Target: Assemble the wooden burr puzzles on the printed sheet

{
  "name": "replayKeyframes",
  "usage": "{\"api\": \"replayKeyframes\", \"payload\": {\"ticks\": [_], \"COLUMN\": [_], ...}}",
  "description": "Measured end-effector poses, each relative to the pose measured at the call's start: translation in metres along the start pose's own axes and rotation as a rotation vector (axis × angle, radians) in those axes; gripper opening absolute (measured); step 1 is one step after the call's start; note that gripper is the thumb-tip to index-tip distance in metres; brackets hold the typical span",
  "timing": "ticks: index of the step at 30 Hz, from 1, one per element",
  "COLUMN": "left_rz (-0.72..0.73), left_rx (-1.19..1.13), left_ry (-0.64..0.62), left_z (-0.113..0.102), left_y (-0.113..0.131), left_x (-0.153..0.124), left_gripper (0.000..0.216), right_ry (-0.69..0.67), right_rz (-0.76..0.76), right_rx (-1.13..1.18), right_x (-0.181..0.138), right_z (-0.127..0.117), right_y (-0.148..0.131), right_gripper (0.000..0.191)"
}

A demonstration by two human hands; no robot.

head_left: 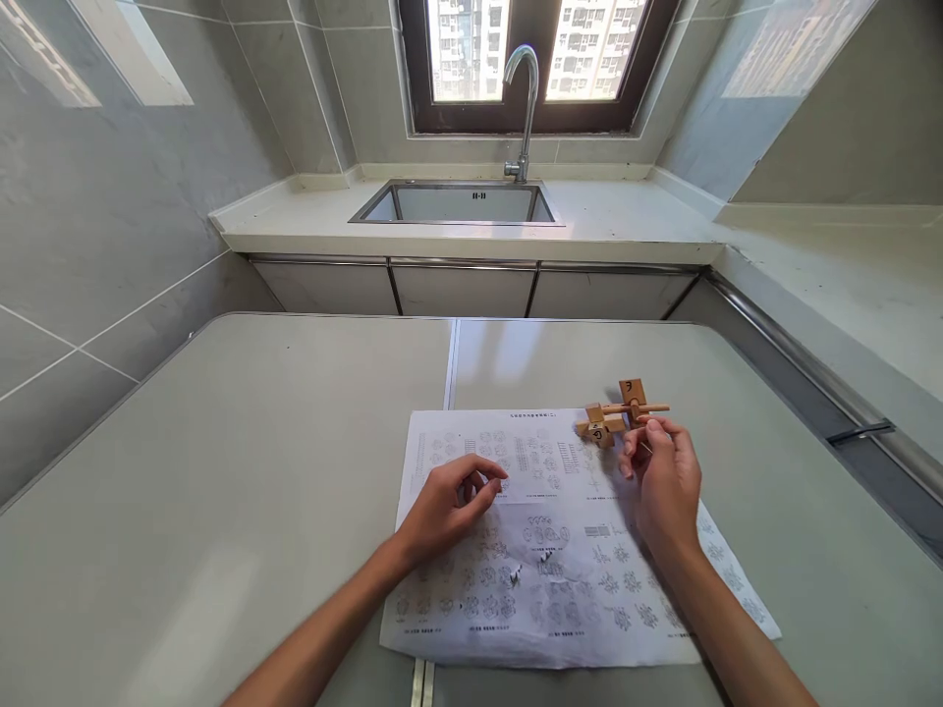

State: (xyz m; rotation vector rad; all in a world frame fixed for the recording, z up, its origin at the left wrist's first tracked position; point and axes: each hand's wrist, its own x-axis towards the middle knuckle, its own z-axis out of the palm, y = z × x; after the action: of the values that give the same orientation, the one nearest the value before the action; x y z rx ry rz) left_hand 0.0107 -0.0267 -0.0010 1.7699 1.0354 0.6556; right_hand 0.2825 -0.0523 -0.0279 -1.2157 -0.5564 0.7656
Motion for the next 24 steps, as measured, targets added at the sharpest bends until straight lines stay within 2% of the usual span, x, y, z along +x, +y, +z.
{"api": "replayKeyframes", "payload": {"ticks": [7,13,21,24], "left_rz": [0.006,0.006,-0.003,-0.009], "left_rx": [0.006,-0.003,0.003,0.012], "left_ry": [-0.005,-0.007,-0.003,-0.005], "left_z": [-0.001,-0.002,-0.001,-0.001], "left_y": [0.000,0.002,0.001,0.000], "left_x": [0.000,-0.001,-0.001,-0.001], "left_gripper": [0.023,0.024,0.024,0.025], "right_ry": [0.048,-0.003,-0.137,-0.090], "right_rz": [0.058,0.108,0.240,0.222], "right_rx": [-0.048,-0.029,0.225,0.243], "right_x": [0.015,0.020,0.032,0.034], "right_z": [-0.007,-0.010,-0.018,-0.019], "right_y": [0.018,0.016,0.001,0.001], "right_gripper": [0.042,0.048,0.044,0.040]}}
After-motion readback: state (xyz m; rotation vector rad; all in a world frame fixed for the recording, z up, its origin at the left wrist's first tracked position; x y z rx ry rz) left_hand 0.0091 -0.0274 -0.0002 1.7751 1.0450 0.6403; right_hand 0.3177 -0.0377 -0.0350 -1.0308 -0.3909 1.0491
